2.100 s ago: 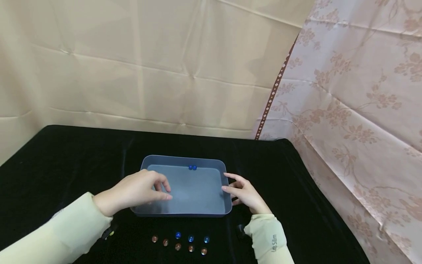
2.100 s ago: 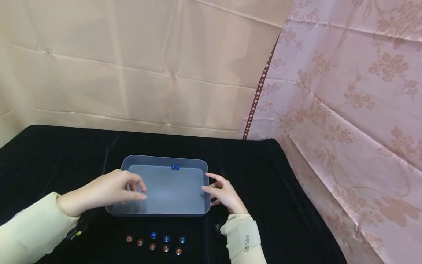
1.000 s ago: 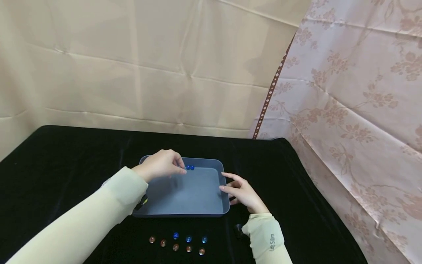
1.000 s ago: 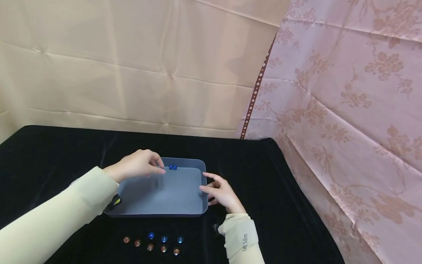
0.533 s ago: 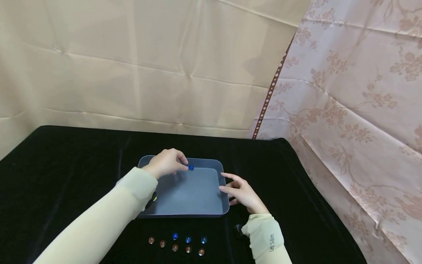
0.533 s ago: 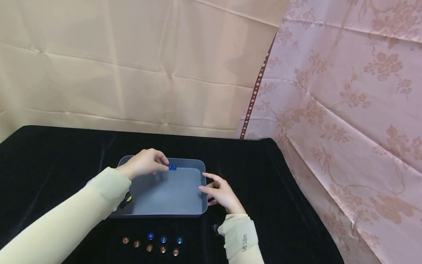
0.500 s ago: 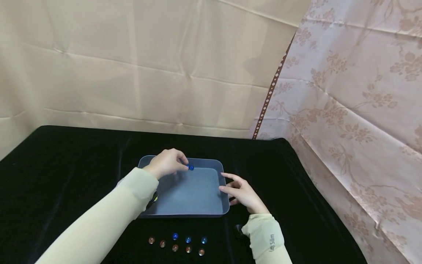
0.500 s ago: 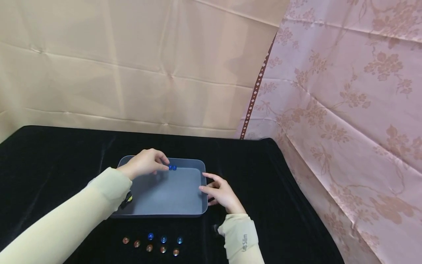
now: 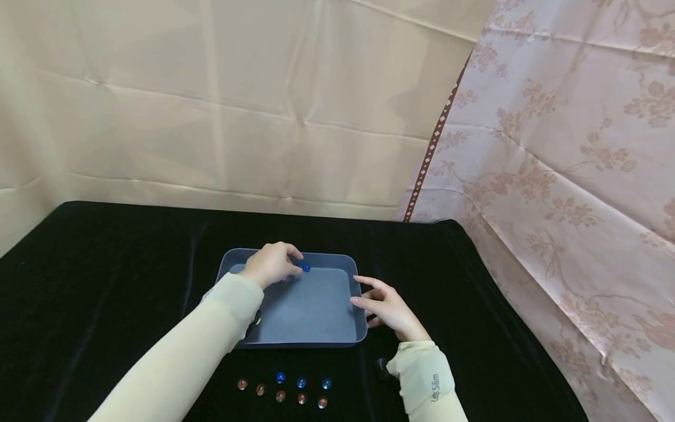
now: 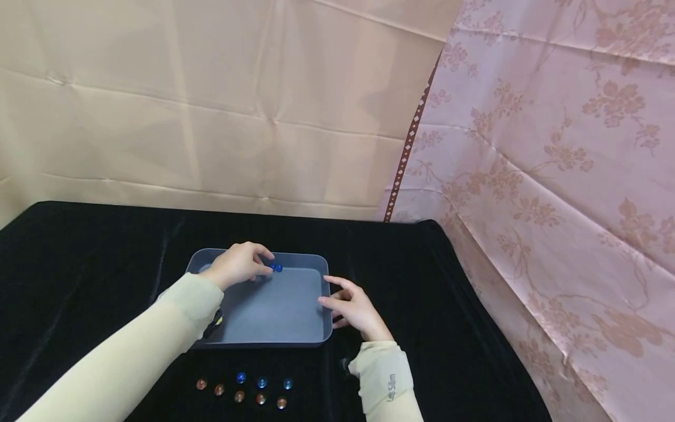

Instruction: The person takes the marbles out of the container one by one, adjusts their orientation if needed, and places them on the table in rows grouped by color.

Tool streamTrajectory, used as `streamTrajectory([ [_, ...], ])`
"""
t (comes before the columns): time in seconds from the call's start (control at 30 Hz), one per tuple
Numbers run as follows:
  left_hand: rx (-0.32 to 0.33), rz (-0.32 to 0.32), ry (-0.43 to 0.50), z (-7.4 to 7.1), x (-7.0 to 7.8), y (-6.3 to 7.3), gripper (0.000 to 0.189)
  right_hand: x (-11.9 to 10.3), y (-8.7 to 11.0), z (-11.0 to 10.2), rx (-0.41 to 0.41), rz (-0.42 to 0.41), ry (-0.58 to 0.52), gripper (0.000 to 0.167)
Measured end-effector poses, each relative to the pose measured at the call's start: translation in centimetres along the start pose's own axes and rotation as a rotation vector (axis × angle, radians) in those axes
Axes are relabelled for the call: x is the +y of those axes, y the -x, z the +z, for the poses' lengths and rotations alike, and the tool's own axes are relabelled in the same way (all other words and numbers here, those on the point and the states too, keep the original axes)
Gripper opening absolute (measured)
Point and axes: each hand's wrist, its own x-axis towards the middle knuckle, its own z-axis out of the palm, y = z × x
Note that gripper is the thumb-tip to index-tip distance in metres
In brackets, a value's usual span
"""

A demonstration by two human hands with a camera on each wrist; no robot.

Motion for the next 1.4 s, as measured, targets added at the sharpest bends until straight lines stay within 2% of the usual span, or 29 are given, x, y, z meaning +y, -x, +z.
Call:
streamTrajectory([
  [0.27,0.012,0.006,-0.020,0.8,-0.5,-0.1,0.032,-0.2,0.1,0.2,0.017,0.005,0.005,0.053],
  [0.67,0.055,0.020,-0.077,1.7,-0.1,-0.4,0.029,0.0,0.1,0.0,0.012,-0.003,0.009,0.055],
  [0.93,0.069,0.018,-0.118,1.9,-0.2,-0.5,0.017,-0.1,0.2,0.1,0.012,-0.010,0.016,0.055],
  [1.23,0.058,0.014,-0.086,1.8,-0.5,-0.4,0.014,-0.1,0.1,0.3,0.018,0.002,0.017,0.053],
  [1.4,0.015,0.008,-0.017,1.4,-0.3,-0.1,0.016,-0.1,0.1,0.2,0.006,-0.011,0.009,0.055],
])
